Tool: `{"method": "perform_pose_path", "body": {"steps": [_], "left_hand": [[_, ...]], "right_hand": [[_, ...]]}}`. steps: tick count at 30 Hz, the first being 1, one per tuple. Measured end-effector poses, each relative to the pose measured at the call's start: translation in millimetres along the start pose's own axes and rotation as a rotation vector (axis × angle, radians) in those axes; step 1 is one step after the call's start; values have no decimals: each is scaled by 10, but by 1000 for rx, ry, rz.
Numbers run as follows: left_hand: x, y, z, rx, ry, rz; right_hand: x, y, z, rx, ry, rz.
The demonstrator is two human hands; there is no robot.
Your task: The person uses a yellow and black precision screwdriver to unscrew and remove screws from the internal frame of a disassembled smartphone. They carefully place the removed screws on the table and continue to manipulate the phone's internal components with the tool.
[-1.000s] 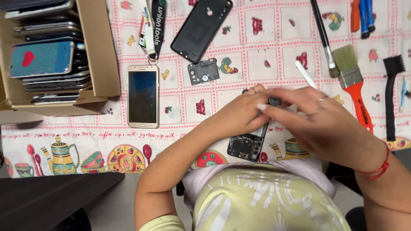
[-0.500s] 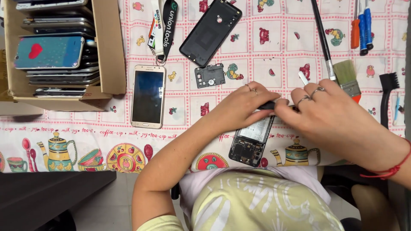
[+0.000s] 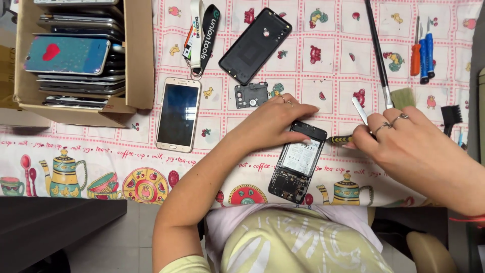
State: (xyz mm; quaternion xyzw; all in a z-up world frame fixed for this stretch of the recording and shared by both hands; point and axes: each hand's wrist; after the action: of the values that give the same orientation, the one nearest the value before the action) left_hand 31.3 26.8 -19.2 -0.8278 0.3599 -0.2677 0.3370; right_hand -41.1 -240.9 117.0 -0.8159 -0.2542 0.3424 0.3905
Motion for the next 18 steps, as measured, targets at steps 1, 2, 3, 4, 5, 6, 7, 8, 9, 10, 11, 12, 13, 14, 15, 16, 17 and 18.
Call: {"method": "perform_pose_path", "body": {"steps": [1,2,3,4,5,6,7,8,9,10,11,12,13,14,15,16,17,18], "left_hand": [[11,6,-2,4,-1,-6],[13,21,-8,13,1,-68],[16,39,-10,21,5,-131],[14,36,-8,19,-2,-134],[12,36,-4,37,-8,-178],[14,39,-2,54,-11,-220],[13,51,10,52,-15,-223],[11,56,24,66,-30,-224],[9,59,37,80,-45,-225],[14,61,54,85,-51,-231],[17,64,71,95,-63,-206],[12,81,77,100,-73,-175],[8,101,84,98,-78,-174],[11,116,94,128,-85,-161],[16,131,102,158,-93,-147],[22,139,102,157,-93,-149],[28,147,101,185,-84,-153],[22,150,101,215,-77,-158]], "right_hand": [[-6,-7,-7,-6,-2,-4],[-15,-11,-8,-30,-13,-19],[-22,-9,-9,-54,-23,-33],[-24,-1,-6,-54,-31,-34],[-26,10,-3,-31,-45,-25],[-36,21,3,-8,-56,-15],[-26,42,-4,-9,-61,-14],[-17,59,-2,33,-85,-19],[-8,74,0,75,-108,-25],[-5,105,-9,70,-115,-30],[-1,136,-17,74,-124,-48],[-17,165,-2,84,-131,-62],[-16,174,18,86,-136,-62],[-11,185,25,94,-130,-232],[-7,196,31,102,-121,-403],[-36,241,36,100,-123,-403],[-67,285,39,104,-117,-364],[-87,332,44,107,-114,-328]]}}
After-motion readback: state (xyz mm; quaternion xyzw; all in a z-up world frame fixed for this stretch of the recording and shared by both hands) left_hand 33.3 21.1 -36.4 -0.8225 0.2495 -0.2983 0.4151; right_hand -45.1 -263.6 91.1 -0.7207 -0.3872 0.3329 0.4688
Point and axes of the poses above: each hand's wrist, its own x-axis towards the middle knuckle, its own y-axis out of the palm, z = x × y, and after that the axes turned 5 degrees about x, right-handed
